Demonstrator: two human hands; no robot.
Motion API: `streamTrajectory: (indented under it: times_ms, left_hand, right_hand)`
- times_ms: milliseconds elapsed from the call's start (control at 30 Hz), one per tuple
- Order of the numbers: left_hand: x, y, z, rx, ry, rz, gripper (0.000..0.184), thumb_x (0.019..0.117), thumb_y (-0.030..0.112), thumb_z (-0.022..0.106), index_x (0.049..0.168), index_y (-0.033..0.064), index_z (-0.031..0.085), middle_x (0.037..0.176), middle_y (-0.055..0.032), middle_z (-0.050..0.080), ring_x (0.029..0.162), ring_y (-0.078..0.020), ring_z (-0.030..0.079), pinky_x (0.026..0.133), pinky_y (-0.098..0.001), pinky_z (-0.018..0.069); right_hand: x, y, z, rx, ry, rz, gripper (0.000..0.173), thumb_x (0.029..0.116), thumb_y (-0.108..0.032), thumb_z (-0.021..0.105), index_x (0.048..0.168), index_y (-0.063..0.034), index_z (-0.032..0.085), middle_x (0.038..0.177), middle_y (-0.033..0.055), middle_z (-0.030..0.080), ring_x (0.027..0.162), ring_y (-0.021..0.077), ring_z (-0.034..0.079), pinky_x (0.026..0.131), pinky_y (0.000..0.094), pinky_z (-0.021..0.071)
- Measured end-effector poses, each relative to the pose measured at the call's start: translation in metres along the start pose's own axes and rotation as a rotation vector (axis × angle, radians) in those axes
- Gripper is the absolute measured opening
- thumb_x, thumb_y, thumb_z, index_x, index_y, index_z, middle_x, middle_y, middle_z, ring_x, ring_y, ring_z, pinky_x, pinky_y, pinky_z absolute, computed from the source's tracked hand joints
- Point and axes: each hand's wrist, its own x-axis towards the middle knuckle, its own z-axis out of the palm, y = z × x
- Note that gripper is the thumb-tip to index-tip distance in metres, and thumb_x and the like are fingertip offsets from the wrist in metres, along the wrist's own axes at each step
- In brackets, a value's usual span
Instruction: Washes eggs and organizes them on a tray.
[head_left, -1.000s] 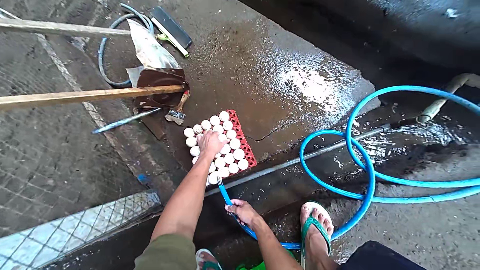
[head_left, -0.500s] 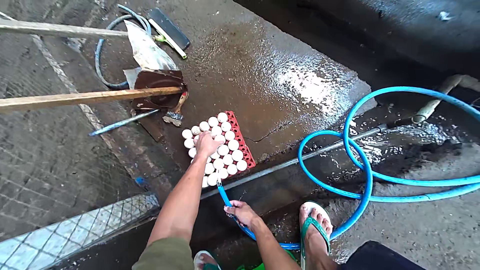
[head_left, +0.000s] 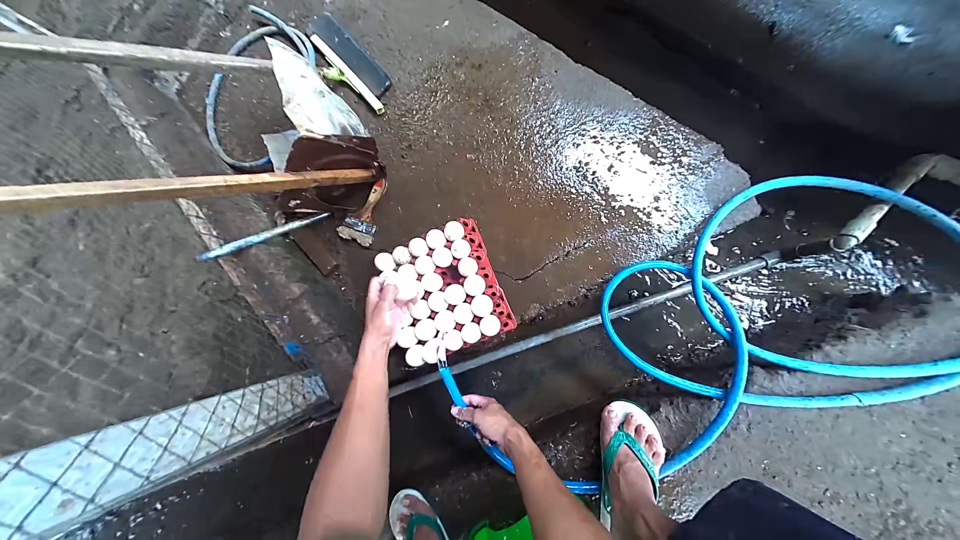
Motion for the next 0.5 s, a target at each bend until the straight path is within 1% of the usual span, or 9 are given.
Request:
streamTrajectory:
  times_ms: [67,133,167,233,333,400,433,467,500]
  left_hand:
    - [-0.036,-0.016,-0.009,-0.013,-0.014,-0.051,0.032,0.1068,0.017,0.026,0.132,0.0035,0.039,0.095,-0.0096,0.066,0.078,-0.0197,0.070,0.075,-0.0370,0.0608]
    - [-0.072,-0.038,-0.012,-0.069,0.014,-0.152,0.038,0.1106,0.021,0.022,0.135,-0.0015,0.040,0.096,-0.0120,0.066,0.077,-0.0195,0.068,0.074,-0.0359,0.0601]
    - [-0.089,-0.049,-0.012,-0.108,0.037,-0.197,0.040,0.1117,0.023,0.022,0.133,-0.0026,0.044,0.095,-0.0123,0.067,0.076,-0.0192,0.068,0.072,-0.0352,0.0592]
    - [-0.119,-0.062,-0.007,-0.170,0.060,-0.262,0.044,0.1122,0.026,0.018,0.124,-0.0021,0.050,0.085,-0.0097,0.068,0.071,-0.0177,0.068,0.067,-0.0321,0.0585]
    - [-0.153,-0.064,0.007,-0.252,0.101,-0.331,0.051,0.1122,0.033,0.013,0.106,0.0012,0.053,0.073,-0.0087,0.066,0.064,-0.0195,0.067,0.061,-0.0318,0.0579]
    - [-0.171,-0.058,0.012,-0.259,0.155,-0.331,0.052,0.1124,0.035,0.014,0.099,0.0036,0.053,0.064,-0.0063,0.062,0.053,-0.0175,0.063,0.052,-0.0298,0.0556]
    - [-0.179,-0.055,0.015,-0.288,0.174,-0.319,0.050,0.1123,0.035,0.015,0.097,0.0058,0.053,0.061,-0.0042,0.059,0.048,-0.0152,0.058,0.047,-0.0282,0.0526]
    - [-0.184,-0.050,0.018,-0.333,0.179,-0.304,0.046,0.1119,0.035,0.017,0.099,0.0080,0.053,0.060,-0.0028,0.056,0.043,-0.0130,0.052,0.042,-0.0264,0.0480]
    - [-0.189,-0.045,0.020,-0.355,0.157,-0.281,0.041,0.1120,0.034,0.020,0.110,0.0090,0.052,0.063,-0.0023,0.056,0.042,-0.0111,0.048,0.040,-0.0248,0.0449]
  right_hand:
    - [-0.002,-0.001,0.000,-0.017,-0.020,0.003,0.033,0.1020,-0.029,0.065,0.131,-0.0137,0.063,0.096,0.0018,0.067,0.058,0.0049,0.048,0.051,0.0217,0.0381]
    - [-0.004,-0.003,0.002,-0.043,-0.045,0.009,0.033,0.1003,-0.025,0.068,0.131,-0.0131,0.063,0.095,0.0020,0.067,0.057,0.0044,0.047,0.049,0.0213,0.0380]
    - [-0.006,-0.002,0.004,-0.057,-0.056,0.012,0.034,0.0992,-0.022,0.069,0.131,-0.0122,0.062,0.094,0.0024,0.066,0.056,0.0048,0.046,0.049,0.0214,0.0381]
    - [-0.008,0.000,0.006,-0.072,-0.072,0.005,0.038,0.0970,-0.015,0.070,0.133,-0.0100,0.060,0.089,0.0032,0.063,0.055,0.0054,0.046,0.049,0.0220,0.0383]
    - [-0.012,0.006,0.005,-0.097,-0.084,-0.028,0.038,0.0951,-0.008,0.066,0.132,-0.0100,0.060,0.092,0.0040,0.066,0.054,0.0048,0.046,0.047,0.0217,0.0389]
    - [-0.015,0.005,0.006,-0.136,0.001,-0.050,0.036,0.1008,-0.011,0.057,0.137,-0.0080,0.057,0.095,0.0056,0.063,0.060,0.0081,0.049,0.055,0.0254,0.0432]
    - [-0.019,0.002,0.007,-0.102,0.106,-0.057,0.036,0.1050,-0.014,0.051,0.140,-0.0061,0.054,0.098,0.0083,0.062,0.066,0.0114,0.051,0.060,0.0287,0.0455]
    - [-0.025,-0.005,0.010,-0.025,0.226,-0.099,0.036,0.1076,-0.016,0.046,0.141,-0.0037,0.052,0.100,0.0110,0.061,0.071,0.0150,0.055,0.064,0.0317,0.0484]
    - [-0.031,-0.014,0.015,0.076,0.301,-0.178,0.038,0.1096,-0.019,0.042,0.143,-0.0022,0.048,0.106,0.0147,0.060,0.078,0.0196,0.058,0.070,0.0355,0.0516]
